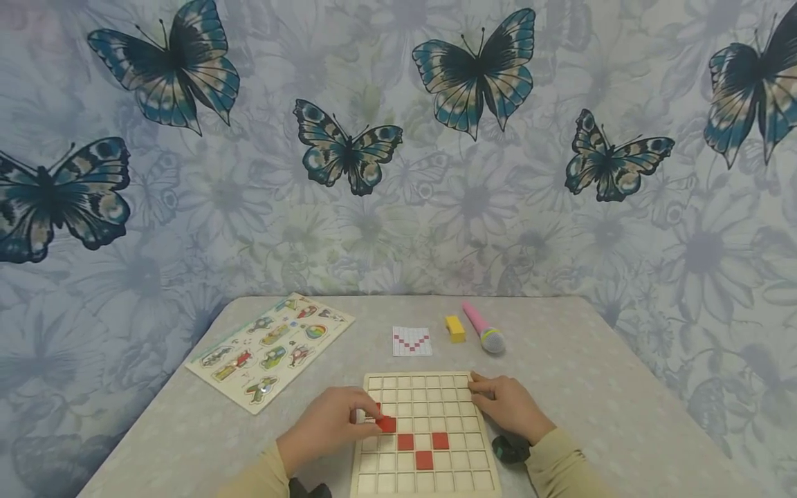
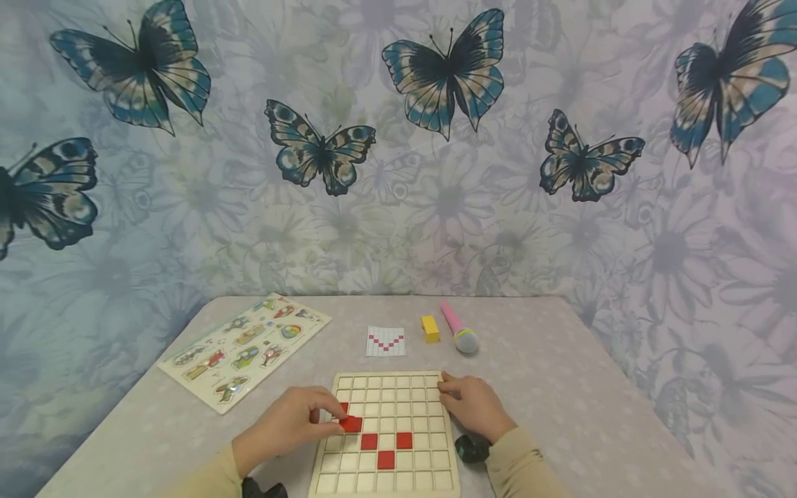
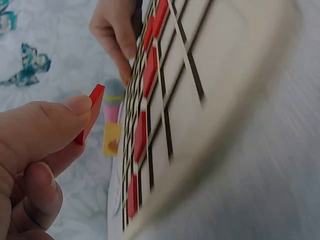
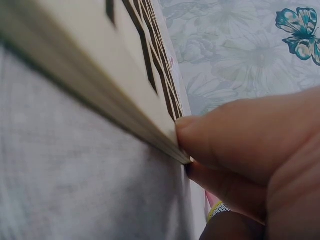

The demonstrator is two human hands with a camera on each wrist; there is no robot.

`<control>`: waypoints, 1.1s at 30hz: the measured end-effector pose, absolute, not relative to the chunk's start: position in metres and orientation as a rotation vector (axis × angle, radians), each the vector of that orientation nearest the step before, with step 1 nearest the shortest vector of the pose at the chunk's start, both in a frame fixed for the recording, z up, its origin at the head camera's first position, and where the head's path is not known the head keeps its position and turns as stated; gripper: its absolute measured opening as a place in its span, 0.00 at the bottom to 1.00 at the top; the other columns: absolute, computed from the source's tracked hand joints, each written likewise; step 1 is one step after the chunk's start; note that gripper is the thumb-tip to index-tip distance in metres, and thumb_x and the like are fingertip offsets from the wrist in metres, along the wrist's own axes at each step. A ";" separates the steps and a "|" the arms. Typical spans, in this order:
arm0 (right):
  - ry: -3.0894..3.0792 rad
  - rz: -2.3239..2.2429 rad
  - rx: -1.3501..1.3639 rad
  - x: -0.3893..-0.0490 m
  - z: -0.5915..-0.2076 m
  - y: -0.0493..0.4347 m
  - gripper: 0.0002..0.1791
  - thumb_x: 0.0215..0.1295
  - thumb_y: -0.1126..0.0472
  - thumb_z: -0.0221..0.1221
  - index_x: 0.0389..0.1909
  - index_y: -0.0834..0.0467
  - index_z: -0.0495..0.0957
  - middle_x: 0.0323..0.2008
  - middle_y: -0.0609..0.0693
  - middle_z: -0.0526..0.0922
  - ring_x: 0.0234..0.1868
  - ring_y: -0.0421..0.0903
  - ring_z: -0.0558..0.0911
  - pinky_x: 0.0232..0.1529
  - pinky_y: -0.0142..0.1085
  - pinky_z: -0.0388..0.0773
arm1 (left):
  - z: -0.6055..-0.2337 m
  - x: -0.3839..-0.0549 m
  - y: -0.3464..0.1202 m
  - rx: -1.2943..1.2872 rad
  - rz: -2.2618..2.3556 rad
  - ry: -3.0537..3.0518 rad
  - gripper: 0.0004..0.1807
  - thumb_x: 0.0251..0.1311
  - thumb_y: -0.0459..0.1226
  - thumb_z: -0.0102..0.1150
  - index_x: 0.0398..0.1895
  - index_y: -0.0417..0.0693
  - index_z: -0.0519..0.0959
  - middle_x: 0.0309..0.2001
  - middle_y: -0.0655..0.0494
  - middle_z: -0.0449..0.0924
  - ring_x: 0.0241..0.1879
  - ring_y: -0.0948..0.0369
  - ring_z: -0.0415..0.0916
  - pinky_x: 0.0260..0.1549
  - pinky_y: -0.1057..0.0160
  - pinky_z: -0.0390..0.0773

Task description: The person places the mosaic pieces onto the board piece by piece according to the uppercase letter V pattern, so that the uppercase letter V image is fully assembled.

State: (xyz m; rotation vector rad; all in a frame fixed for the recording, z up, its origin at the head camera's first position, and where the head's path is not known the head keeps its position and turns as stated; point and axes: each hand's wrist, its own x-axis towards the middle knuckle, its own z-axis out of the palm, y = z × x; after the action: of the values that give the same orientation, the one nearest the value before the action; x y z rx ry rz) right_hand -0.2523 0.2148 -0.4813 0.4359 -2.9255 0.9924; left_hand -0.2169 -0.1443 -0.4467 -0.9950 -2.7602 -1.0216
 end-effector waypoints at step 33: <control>-2.906 1.008 0.500 -0.249 -0.478 0.219 0.18 0.69 0.59 0.65 0.58 0.60 0.84 0.66 0.54 0.79 0.68 0.57 0.77 0.64 0.57 0.74 | -0.448 -0.241 -0.011 -1.055 -0.641 -2.943 0.02 0.56 0.46 0.76 0.31 0.65 0.90 0.36 0.78 0.84 0.36 0.77 0.74 0.33 0.71 0.76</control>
State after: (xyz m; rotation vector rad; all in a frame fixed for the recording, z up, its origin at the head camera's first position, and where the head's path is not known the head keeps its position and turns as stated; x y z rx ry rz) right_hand -0.2494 0.2189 -0.4779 0.4996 -2.9063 1.0077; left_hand -0.2408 -0.0113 -0.4483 -1.0551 -2.9434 -0.6409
